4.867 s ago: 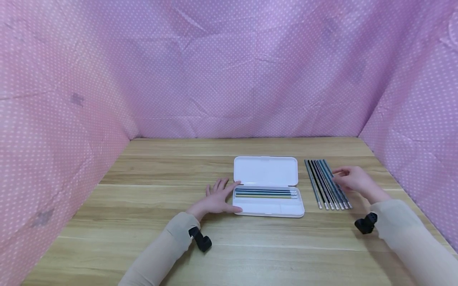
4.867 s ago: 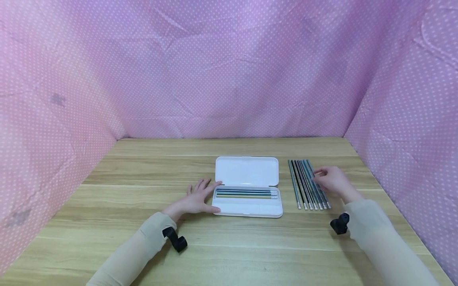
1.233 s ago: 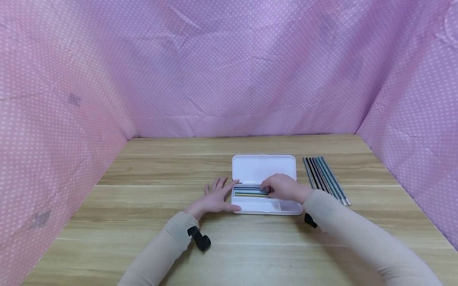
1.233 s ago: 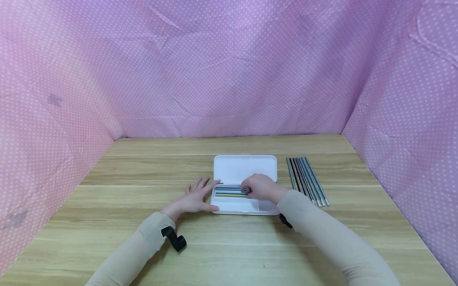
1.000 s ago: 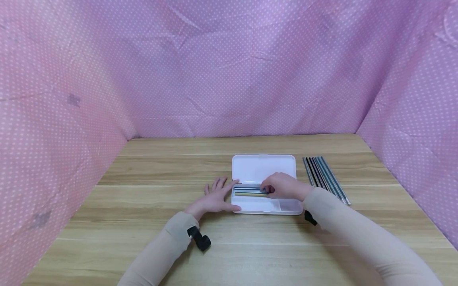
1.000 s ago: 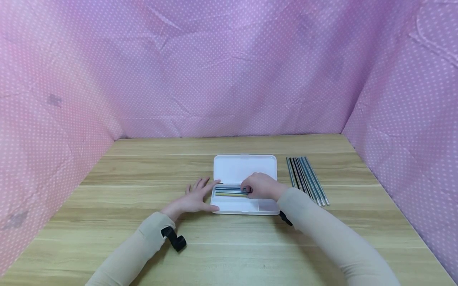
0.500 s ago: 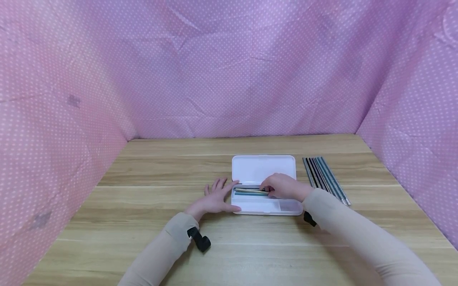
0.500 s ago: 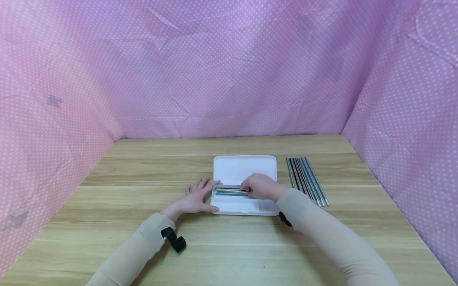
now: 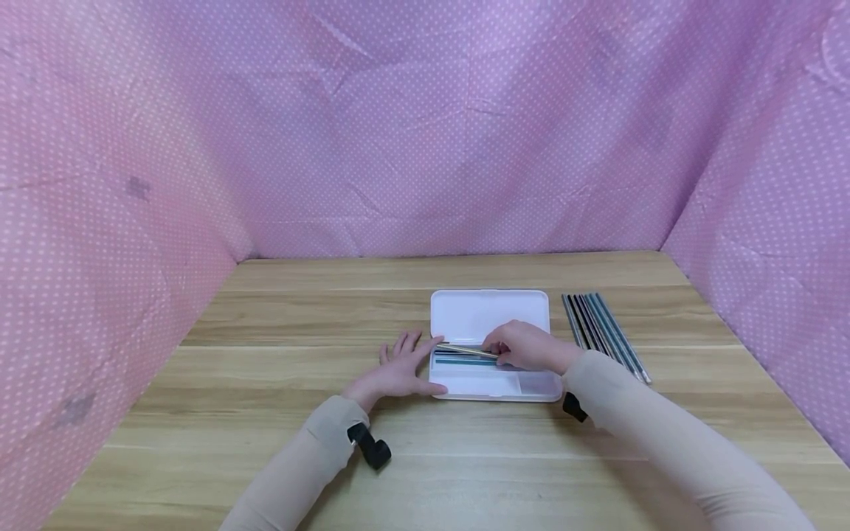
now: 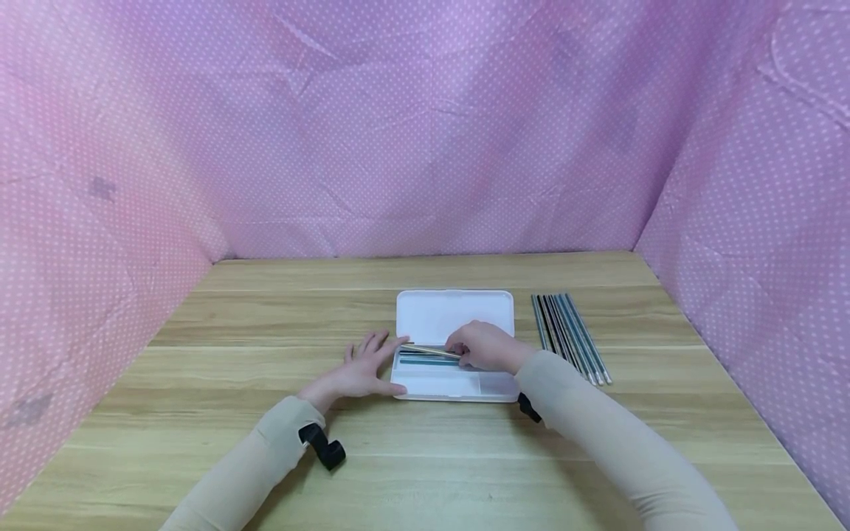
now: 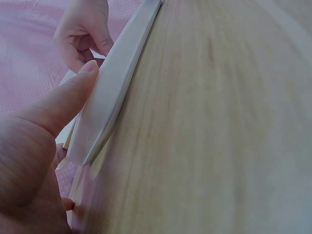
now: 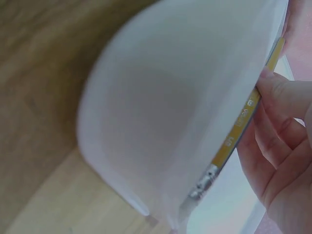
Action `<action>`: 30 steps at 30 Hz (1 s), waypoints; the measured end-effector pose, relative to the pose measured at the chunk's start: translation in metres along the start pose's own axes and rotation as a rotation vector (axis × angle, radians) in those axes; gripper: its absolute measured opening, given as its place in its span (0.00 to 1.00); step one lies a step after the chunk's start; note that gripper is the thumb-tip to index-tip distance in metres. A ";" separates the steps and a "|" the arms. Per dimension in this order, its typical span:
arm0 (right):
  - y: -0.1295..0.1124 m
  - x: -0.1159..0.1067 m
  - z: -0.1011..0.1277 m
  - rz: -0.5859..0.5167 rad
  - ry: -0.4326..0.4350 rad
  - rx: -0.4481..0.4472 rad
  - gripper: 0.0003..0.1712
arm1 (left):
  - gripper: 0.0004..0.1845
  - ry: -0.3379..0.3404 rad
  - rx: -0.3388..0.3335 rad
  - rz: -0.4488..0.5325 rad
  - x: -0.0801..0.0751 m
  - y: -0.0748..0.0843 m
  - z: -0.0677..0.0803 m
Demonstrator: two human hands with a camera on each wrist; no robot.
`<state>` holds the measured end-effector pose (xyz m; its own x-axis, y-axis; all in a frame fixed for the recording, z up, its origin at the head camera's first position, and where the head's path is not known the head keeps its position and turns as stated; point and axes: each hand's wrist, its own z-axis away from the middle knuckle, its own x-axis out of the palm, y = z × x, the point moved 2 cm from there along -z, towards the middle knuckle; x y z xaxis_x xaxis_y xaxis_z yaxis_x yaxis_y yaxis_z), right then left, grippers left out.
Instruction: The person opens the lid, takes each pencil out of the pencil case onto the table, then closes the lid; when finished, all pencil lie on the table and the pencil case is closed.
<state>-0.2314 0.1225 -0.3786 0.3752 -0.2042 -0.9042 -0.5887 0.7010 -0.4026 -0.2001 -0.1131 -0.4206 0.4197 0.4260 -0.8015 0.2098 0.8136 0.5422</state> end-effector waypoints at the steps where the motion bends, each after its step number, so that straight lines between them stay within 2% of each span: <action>1: 0.000 0.000 0.000 0.001 0.000 0.001 0.15 | 0.48 -0.001 -0.001 0.002 0.000 0.000 0.000; 10: 0.000 -0.003 0.003 -0.003 0.000 0.016 0.17 | 0.48 -0.003 -0.011 0.008 0.000 0.001 0.002; 18: 0.000 -0.016 0.011 -0.063 0.092 -0.050 0.16 | 0.48 0.008 -0.009 -0.003 0.001 0.001 0.002; 23: 0.009 -0.019 0.016 -0.209 0.164 0.002 0.16 | 0.48 0.012 -0.007 0.000 0.000 0.001 0.002; 30: 0.019 -0.018 0.022 -0.506 0.214 0.143 0.21 | 0.48 0.010 -0.004 0.005 -0.001 0.001 0.002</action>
<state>-0.2336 0.1549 -0.3664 0.4234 -0.6625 -0.6179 -0.2648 0.5618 -0.7837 -0.1987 -0.1128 -0.4189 0.4119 0.4343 -0.8011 0.2042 0.8128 0.5456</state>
